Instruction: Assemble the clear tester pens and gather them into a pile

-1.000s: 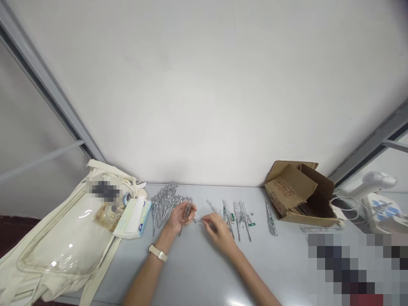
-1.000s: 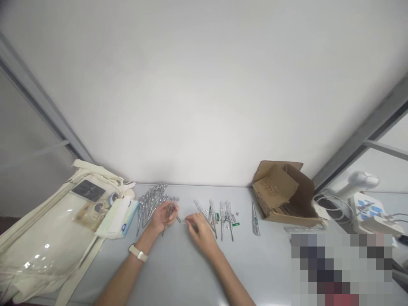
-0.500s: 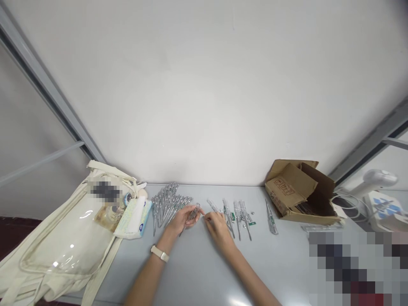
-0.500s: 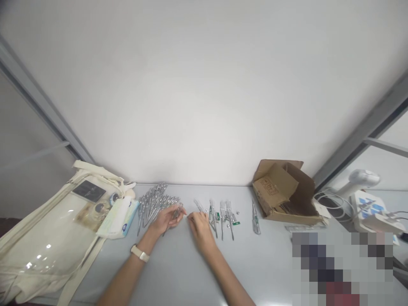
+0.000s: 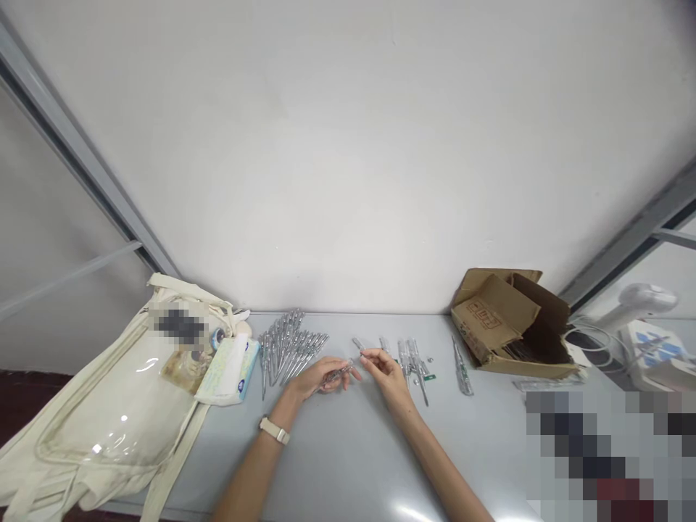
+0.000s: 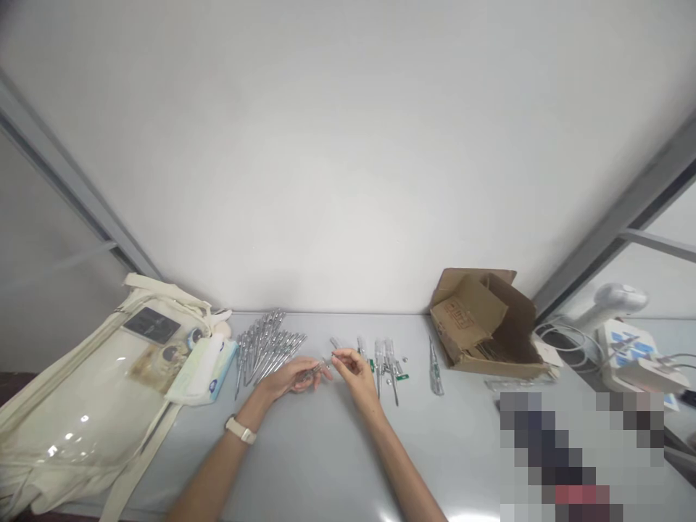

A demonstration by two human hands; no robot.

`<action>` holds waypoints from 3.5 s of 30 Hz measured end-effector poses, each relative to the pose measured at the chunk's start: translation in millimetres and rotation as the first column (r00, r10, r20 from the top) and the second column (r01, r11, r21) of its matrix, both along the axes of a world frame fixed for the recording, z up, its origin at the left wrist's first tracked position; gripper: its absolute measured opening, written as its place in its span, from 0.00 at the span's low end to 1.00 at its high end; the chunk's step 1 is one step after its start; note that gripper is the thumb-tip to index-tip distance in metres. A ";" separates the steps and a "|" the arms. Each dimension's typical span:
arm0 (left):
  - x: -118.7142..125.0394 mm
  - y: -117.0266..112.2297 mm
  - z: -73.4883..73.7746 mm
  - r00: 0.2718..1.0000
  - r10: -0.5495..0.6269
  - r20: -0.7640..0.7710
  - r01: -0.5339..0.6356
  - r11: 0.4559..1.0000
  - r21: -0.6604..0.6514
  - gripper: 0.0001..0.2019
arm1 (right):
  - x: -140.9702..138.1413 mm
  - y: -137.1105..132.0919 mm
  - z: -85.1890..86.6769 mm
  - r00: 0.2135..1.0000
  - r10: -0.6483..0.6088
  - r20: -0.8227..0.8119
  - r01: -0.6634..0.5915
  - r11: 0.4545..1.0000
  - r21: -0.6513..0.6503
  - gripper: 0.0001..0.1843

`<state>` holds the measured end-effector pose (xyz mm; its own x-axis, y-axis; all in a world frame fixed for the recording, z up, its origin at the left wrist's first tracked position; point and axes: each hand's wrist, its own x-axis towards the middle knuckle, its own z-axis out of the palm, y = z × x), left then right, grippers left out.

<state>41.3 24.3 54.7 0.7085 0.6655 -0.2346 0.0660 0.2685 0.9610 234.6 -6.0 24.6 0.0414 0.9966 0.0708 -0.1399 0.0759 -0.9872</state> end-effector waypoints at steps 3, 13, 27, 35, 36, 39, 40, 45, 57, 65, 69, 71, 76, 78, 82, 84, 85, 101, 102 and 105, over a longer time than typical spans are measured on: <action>-0.2 1.4 -3.2 0.999 -0.041 -0.017 0.041 0.999 0.013 0.22 | -1.0 0.0 -0.6 0.994 0.030 -0.101 -0.035 0.998 -0.048 0.16; -0.7 0.9 -3.7 0.997 -0.069 -0.029 0.069 0.998 0.002 0.20 | -5.0 -1.8 2.5 0.986 0.105 -0.132 -0.108 0.994 -0.011 0.15; -0.8 3.1 -10.5 0.996 0.084 0.012 -0.084 0.996 0.002 0.20 | -5.0 -9.1 -0.7 0.845 -0.112 0.522 -0.105 0.924 0.368 0.14; -2.3 9.8 -12.4 0.919 0.369 0.139 -0.371 0.928 -0.006 0.22 | -3.8 -6.9 -17.0 0.568 -0.261 0.780 -0.203 0.874 0.441 0.09; -2.5 10.2 -12.2 0.905 0.395 0.159 -0.397 0.918 -0.015 0.22 | -4.1 -6.8 -18.8 0.543 -0.262 0.797 -0.222 0.871 0.438 0.09; -1.7 9.9 -11.3 0.900 0.394 0.187 -0.394 0.918 -0.034 0.23 | -6.3 -6.4 -23.2 0.500 -0.267 0.824 -0.251 0.866 0.433 0.08; -1.1 9.4 -11.2 0.907 0.377 0.186 -0.377 0.925 -0.038 0.23 | -7.1 -6.1 -24.4 0.498 -0.273 0.823 -0.252 0.863 0.438 0.08; 1.3 7.5 -11.8 0.936 0.312 0.163 -0.310 0.950 -0.041 0.24 | -8.1 -3.7 -28.3 0.536 -0.266 0.801 -0.232 0.866 0.442 0.10; 1.5 7.3 -12.2 0.956 0.268 0.117 -0.269 0.963 -0.008 0.23 | -6.4 -2.8 -27.3 0.593 -0.211 0.777 -0.190 0.901 0.390 0.15; 1.4 7.7 -14.5 0.963 0.244 0.116 -0.244 0.970 -0.018 0.22 | -5.1 -1.6 -29.7 0.544 -0.260 0.798 -0.165 0.899 0.406 0.10; 0.6 8.1 -16.6 0.968 0.223 0.119 -0.218 0.975 -0.048 0.22 | -5.1 -1.3 -28.2 0.563 -0.267 0.783 -0.160 0.894 0.419 0.11; 0.3 7.9 -15.9 0.970 0.210 0.126 -0.206 0.978 -0.046 0.21 | -5.3 -1.7 -27.5 0.583 -0.256 0.771 -0.156 0.896 0.416 0.10; -1.0 6.9 -11.2 0.985 0.160 0.071 -0.160 0.987 0.000 0.20 | -4.6 -2.8 -20.5 0.682 -0.153 0.715 -0.129 0.937 0.323 0.10; -1.5 6.7 -10.8 0.987 0.147 0.057 -0.148 0.989 0.013 0.20 | -2.4 -1.3 -15.1 0.780 -0.088 0.619 -0.093 0.963 0.253 0.12; -1.1 5.5 -10.8 0.988 0.135 0.072 -0.136 0.991 0.000 0.19 | 5.4 3.9 -4.4 0.967 0.040 0.252 -0.061 0.995 0.075 0.21; -0.5 3.9 -9.3 0.991 0.105 0.083 -0.105 0.994 -0.008 0.18 | 9.0 5.3 -0.6 0.993 0.060 0.106 -0.062 0.998 0.011 0.25; -0.2 3.1 -8.2 0.993 0.085 0.085 -0.085 0.996 -0.008 0.17 | 10.1 5.3 0.9 0.996 0.059 0.073 -0.058 0.998 -0.014 0.25; -1.8 4.2 -9.6 0.997 -0.072 0.031 0.072 0.997 0.000 0.17 | 10.3 -0.5 4.8 0.969 0.249 0.013 -0.246 0.963 -0.108 0.17; -2.0 3.1 -7.9 0.996 -0.081 0.028 0.081 0.997 0.005 0.16 | 10.8 -0.9 4.1 0.963 0.269 0.002 -0.267 0.957 -0.116 0.17; -2.8 -1.2 -2.7 0.997 -0.069 -0.021 0.070 0.997 0.043 0.17 | 11.3 -3.7 5.2 0.943 0.329 -0.052 -0.333 0.931 -0.149 0.17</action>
